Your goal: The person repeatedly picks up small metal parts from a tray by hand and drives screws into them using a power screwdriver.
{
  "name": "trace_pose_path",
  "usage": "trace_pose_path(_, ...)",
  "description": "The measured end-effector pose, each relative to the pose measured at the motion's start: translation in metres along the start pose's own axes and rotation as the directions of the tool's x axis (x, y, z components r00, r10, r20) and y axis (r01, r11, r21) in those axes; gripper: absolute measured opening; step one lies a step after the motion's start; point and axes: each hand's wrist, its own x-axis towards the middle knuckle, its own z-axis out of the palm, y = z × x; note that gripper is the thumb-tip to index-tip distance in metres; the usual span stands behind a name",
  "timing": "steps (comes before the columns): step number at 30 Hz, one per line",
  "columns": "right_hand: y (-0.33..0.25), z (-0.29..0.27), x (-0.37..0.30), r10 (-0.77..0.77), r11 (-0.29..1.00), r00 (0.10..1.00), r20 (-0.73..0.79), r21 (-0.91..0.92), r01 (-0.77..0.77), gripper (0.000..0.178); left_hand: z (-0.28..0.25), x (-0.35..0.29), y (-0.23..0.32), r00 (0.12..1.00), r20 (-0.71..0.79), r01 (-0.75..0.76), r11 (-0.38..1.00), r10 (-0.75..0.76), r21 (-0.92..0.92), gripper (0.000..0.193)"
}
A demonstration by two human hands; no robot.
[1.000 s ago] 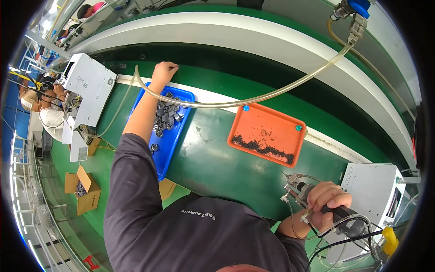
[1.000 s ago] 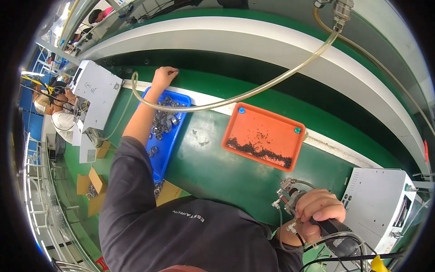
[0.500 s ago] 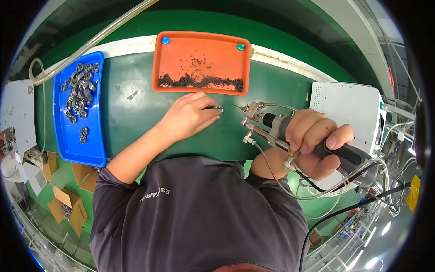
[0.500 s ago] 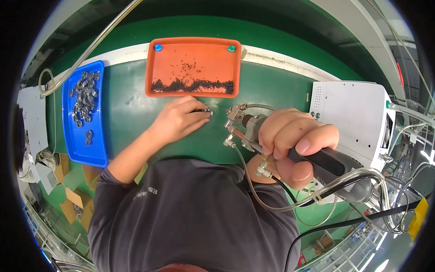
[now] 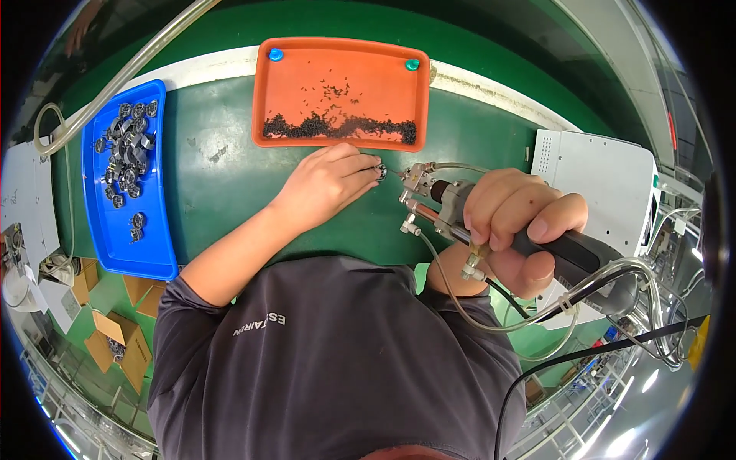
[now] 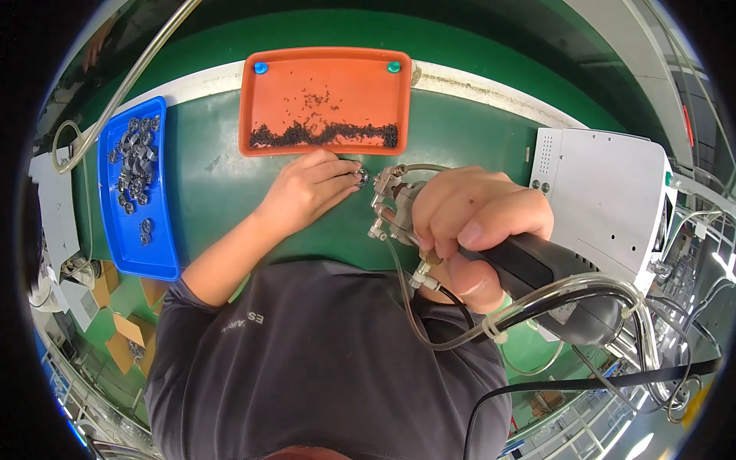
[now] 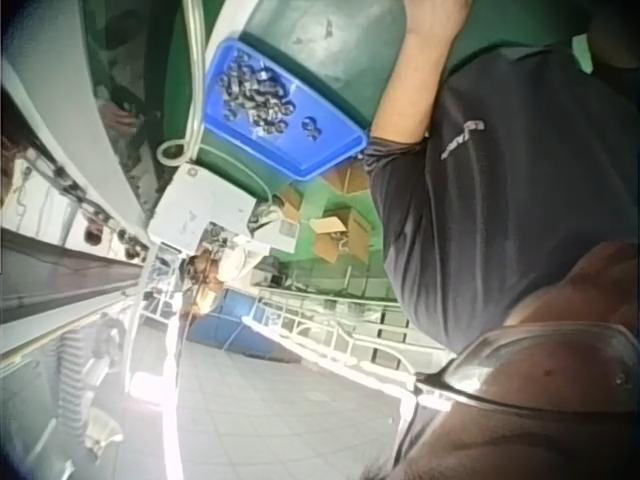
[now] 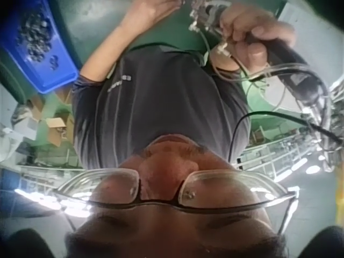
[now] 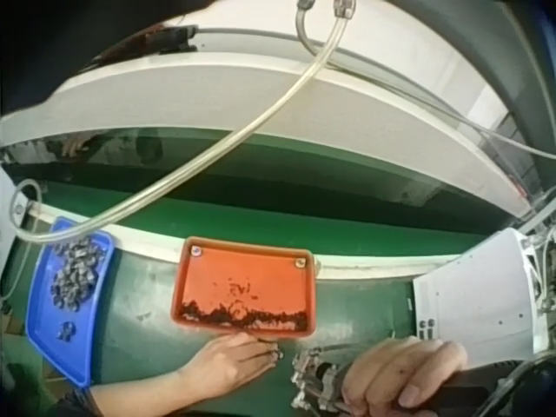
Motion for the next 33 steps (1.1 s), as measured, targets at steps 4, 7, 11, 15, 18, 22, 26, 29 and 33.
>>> trace_pose_path(4,0.0017,0.0015,0.0022,-0.012,1.000,1.000,0.010,-0.022,0.012,0.031,-0.0004,0.0004,-0.0003,1.000,0.005,0.008,1.000,-0.008,0.006,0.016)
trace_pose_path(7,0.0031,0.0016,0.0027,-0.021,0.999,0.999,0.025,-0.036,0.022,0.032,0.0001,-0.0008,-0.0004,1.000,0.010,0.014,1.000,-0.015,0.014,0.016)
trace_pose_path(11,0.0028,0.0010,0.0013,-0.056,0.997,0.998,0.040,-0.045,0.058,0.032,-0.0001,-0.0024,0.0007,0.999,0.027,0.040,0.999,-0.040,0.005,0.016)
trace_pose_path(15,0.0027,0.0012,0.0021,-0.052,0.998,0.997,0.049,-0.042,0.054,0.032,0.0007,-0.0026,0.0007,0.998,0.037,0.042,0.999,-0.042,0.006,0.016)
trace_pose_path(18,0.0046,0.0024,0.0019,-0.023,0.999,0.999,0.044,-0.045,0.025,0.033,0.0018,-0.0034,-0.0004,0.999,0.034,0.037,0.999,-0.037,0.008,0.015)
trace_pose_path(22,0.0063,0.0041,0.0007,-0.053,0.997,0.998,0.036,-0.045,0.054,0.033,0.0025,-0.0044,-0.0009,0.999,0.024,0.033,0.999,-0.033,0.013,0.015)
trace_pose_path(26,0.0049,0.0023,0.0016,-0.069,0.997,0.996,0.055,-0.043,0.071,0.032,0.0024,-0.0035,0.0002,0.999,0.021,0.037,0.999,-0.037,0.001,0.015)
trace_pose_path(29,0.0061,0.0029,0.0015,-0.051,0.997,0.997,0.049,-0.052,0.054,0.032,0.0014,-0.0033,0.0000,0.999,0.026,0.044,0.999,-0.044,-0.001,0.016)
trace_pose_path(33,0.0078,0.0025,0.0031,-0.054,0.996,0.997,0.053,-0.061,0.057,0.028,0.0027,-0.0022,-0.0025,0.999,0.022,0.030,1.000,-0.030,-0.001,0.016)
